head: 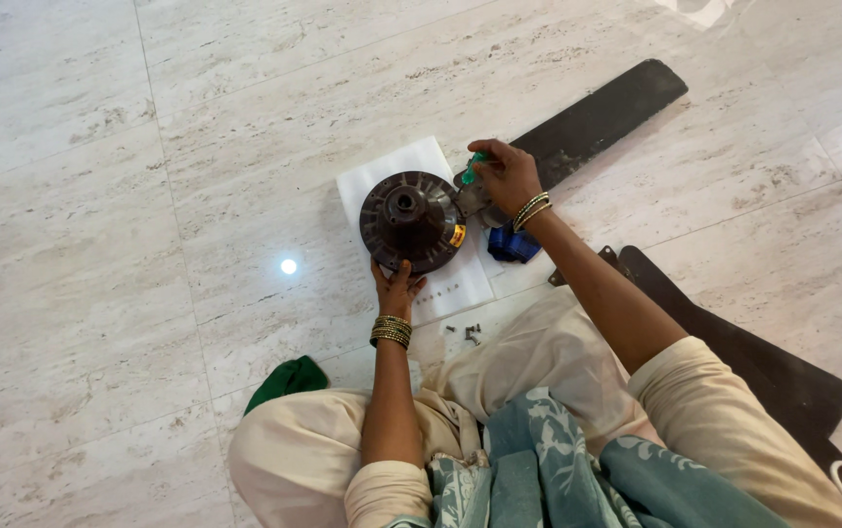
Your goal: The person sits on the floor and uses a screwdriver to remove screws from the central hub of a ceiling fan. They detach one fan blade and set it aside, then continue unscrewing the hub while the fan remains on the floor.
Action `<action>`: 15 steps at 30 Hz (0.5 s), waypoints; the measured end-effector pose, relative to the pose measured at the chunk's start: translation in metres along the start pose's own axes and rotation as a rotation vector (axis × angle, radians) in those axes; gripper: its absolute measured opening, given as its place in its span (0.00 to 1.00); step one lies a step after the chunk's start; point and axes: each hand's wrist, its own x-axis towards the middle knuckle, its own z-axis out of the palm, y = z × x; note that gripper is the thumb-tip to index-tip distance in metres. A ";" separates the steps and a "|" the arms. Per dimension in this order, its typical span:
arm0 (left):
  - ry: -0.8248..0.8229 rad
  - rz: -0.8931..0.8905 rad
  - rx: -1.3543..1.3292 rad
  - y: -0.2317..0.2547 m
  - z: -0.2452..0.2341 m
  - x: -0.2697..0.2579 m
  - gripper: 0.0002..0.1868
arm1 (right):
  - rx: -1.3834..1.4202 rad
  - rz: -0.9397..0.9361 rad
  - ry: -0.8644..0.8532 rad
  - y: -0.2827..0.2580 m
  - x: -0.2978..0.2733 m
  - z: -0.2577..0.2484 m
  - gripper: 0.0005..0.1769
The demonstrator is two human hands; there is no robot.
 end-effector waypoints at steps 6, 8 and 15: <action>-0.006 0.002 -0.012 -0.001 -0.002 0.001 0.56 | -0.252 -0.146 0.114 -0.006 -0.006 0.005 0.16; -0.004 0.000 -0.011 -0.001 -0.003 0.000 0.56 | -0.214 -0.112 0.073 -0.010 -0.005 0.003 0.17; -0.004 0.001 0.003 0.001 -0.001 -0.003 0.58 | -0.112 -0.131 0.066 -0.017 -0.007 0.007 0.14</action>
